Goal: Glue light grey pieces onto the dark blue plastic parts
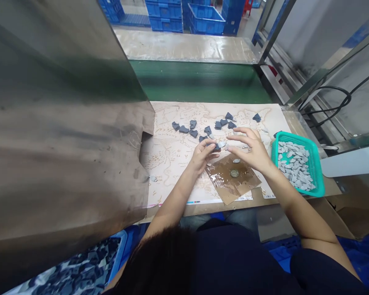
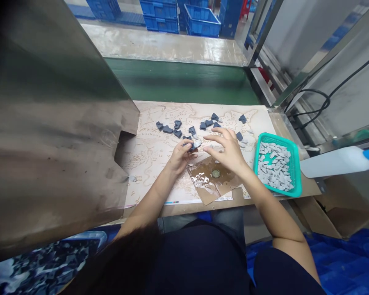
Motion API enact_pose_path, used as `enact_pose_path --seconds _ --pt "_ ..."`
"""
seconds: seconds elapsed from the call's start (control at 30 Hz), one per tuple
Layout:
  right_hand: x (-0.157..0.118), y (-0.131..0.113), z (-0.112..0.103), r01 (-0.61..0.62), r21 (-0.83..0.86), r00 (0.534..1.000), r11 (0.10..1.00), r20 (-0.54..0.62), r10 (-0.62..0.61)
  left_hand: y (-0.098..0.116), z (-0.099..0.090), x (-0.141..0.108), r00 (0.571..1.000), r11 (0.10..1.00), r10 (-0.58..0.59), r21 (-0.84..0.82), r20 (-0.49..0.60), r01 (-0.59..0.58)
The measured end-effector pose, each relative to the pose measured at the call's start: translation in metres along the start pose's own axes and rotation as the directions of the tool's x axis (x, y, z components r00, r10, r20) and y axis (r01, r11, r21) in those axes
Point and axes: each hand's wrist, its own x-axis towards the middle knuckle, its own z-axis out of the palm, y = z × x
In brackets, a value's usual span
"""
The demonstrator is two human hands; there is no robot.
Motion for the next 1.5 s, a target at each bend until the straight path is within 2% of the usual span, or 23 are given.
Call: enact_pose_path --seconds 0.1,0.3,0.37,0.43,0.47,0.5,0.57,0.6,0.63,0.7,0.77,0.8,0.9,1.0,1.13,1.2,1.27,1.33,1.4,1.47,1.5 --pt "0.011 -0.001 0.001 0.164 -0.158 0.985 0.974 0.076 -0.154 0.001 -0.001 0.001 1.000 1.000 -0.001 -0.005 0.012 0.001" --pt "0.030 -0.008 -0.001 0.329 -0.187 0.938 0.926 0.182 -0.296 0.002 -0.007 0.007 1.000 1.000 -0.010 0.001 -0.008 0.010" --pt "0.044 -0.005 0.001 0.379 -0.173 0.914 0.909 0.222 -0.339 0.002 -0.011 0.011 0.997 0.998 0.058 0.026 -0.044 -0.057" --pt "0.069 0.004 0.005 0.384 -0.177 0.913 0.906 0.220 -0.344 0.004 -0.019 0.017 0.964 0.968 0.228 0.142 -0.139 -0.208" --pt "0.087 0.011 0.008 0.361 -0.197 0.926 0.912 0.192 -0.325 0.005 -0.024 0.021 0.920 0.923 0.341 0.255 -0.193 -0.288" --pt "0.107 0.020 0.012 0.319 -0.226 0.945 0.920 0.146 -0.292 0.007 -0.030 0.024 0.860 0.852 0.454 0.395 -0.234 -0.343" --pt "0.152 0.041 0.020 0.176 -0.299 0.984 0.938 0.018 -0.179 0.010 -0.042 0.029 0.737 0.661 0.626 0.673 -0.253 -0.331" --pt "0.173 0.052 0.024 0.081 -0.327 0.994 0.941 -0.046 -0.102 0.011 -0.047 0.031 0.704 0.566 0.670 0.775 -0.235 -0.280" --pt "0.193 0.062 0.028 -0.025 -0.352 0.995 0.936 -0.095 -0.009 0.011 -0.051 0.032 0.698 0.480 0.686 0.849 -0.207 -0.221" --pt "0.220 0.079 0.034 -0.239 -0.400 0.970 0.885 -0.145 0.197 0.010 -0.055 0.034 0.739 0.331 0.660 0.935 -0.135 -0.125" --pt "0.232 0.091 0.035 -0.387 -0.444 0.922 0.808 -0.154 0.356 0.008 -0.055 0.034 0.790 0.210 0.609 0.975 -0.074 -0.071" --pt "0.233 0.096 0.033 -0.427 -0.462 0.902 0.777 -0.155 0.404 0.008 -0.054 0.034 0.801 0.165 0.596 0.985 -0.060 -0.050" --pt "0.220 0.107 0.019 -0.458 -0.493 0.884 0.740 -0.162 0.439 0.009 -0.050 0.032 0.793 0.090 0.605 0.996 -0.078 0.030" --pt "0.190 0.113 -0.016 -0.419 -0.523 0.905 0.742 -0.172 0.389 0.010 -0.048 0.030 0.796 0.058 0.596 0.994 -0.108 0.092" --pt "0.118 0.119 -0.084 -0.335 -0.630 0.938 0.700 -0.157 0.308 0.009 -0.050 0.028 0.778 0.077 0.616 0.992 -0.125 0.099" --pt "0.071 0.122 -0.113 -0.294 -0.703 0.931 0.647 -0.057 0.362 0.009 -0.052 0.028 0.770 0.119 0.625 0.991 -0.126 0.066" --pt "0.024 0.127 -0.129 -0.236 -0.738 0.884 0.632 0.107 0.455 0.008 -0.053 0.030 0.754 0.215 0.643 0.976 -0.136 -0.008" --pt "-0.015 0.131 -0.131 -0.194 -0.730 0.847 0.656 0.213 0.487 0.007 -0.050 0.030 0.731 0.392 0.656 0.912 -0.186 -0.119" --pt "-0.044 0.135 -0.122 -0.177 -0.720 0.872 0.671 0.201 0.446 0.005 -0.045 0.030 0.742 0.618 0.605 0.757 -0.289 -0.210" --pt "-0.061 0.136 -0.109 -0.180 -0.729 0.910 0.660 0.130 0.393 0.001 -0.037 0.027 0.790 0.813 0.477 0.535 -0.386 -0.230" --pt "-0.066 0.135 -0.103 -0.187 -0.739 0.921 0.647 0.097 0.378 -0.002 -0.033 0.025 0.821 0.880 0.398 0.423 -0.408 -0.216"
